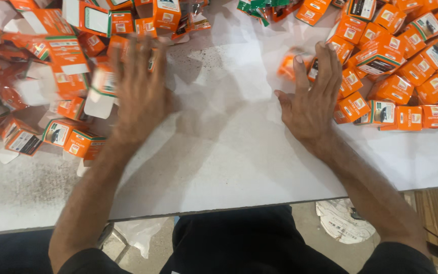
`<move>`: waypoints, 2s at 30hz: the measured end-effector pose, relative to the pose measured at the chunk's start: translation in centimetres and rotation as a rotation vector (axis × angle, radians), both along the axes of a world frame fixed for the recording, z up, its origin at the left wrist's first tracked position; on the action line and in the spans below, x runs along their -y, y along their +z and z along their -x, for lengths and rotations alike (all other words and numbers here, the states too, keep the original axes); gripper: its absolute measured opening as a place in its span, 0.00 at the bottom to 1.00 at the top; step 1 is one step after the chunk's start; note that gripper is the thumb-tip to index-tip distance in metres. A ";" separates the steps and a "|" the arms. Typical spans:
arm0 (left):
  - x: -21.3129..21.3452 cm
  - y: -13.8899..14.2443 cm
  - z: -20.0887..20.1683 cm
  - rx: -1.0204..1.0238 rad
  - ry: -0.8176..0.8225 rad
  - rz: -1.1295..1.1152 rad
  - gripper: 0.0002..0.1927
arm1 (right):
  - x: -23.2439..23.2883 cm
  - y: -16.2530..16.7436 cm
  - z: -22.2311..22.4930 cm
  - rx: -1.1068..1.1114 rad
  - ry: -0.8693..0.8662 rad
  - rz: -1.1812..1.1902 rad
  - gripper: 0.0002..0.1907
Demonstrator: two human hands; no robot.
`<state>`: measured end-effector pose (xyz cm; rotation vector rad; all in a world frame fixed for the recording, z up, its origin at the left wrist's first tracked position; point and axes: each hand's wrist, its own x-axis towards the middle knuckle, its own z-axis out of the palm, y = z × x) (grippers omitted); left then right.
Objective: The person sits at a table covered with small orange product boxes and plastic-wrapped items. They repeatedly pick up a wrapped item, place it into an open box, and fold the box closed, setting the packed box aside with the others.
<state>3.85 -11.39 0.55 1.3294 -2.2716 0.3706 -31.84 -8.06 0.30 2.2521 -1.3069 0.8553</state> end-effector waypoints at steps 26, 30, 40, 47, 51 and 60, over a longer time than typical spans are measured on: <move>9.8 -0.8 6.7 0.129 -0.180 -0.217 0.33 | -0.9 -2.1 -1.8 0.564 0.370 -0.903 0.39; 6.6 0.5 5.5 0.089 -0.263 -0.257 0.33 | -0.9 -1.7 -1.8 0.704 0.400 -0.980 0.37; -2.6 1.0 8.2 -0.430 -0.923 0.244 0.19 | -1.6 -2.6 -2.2 0.541 0.337 -0.644 0.33; -3.1 -0.5 9.6 -0.311 -0.622 -0.071 0.22 | -2.1 -3.1 -2.3 0.552 0.316 -0.711 0.34; -4.2 -0.6 10.7 -0.284 -0.432 -0.166 0.12 | -2.1 -3.2 -2.8 0.470 0.328 -0.542 0.36; -3.4 -0.6 13.1 -0.336 -0.284 -0.261 0.03 | -2.3 -2.1 -3.1 0.452 0.308 -0.603 0.37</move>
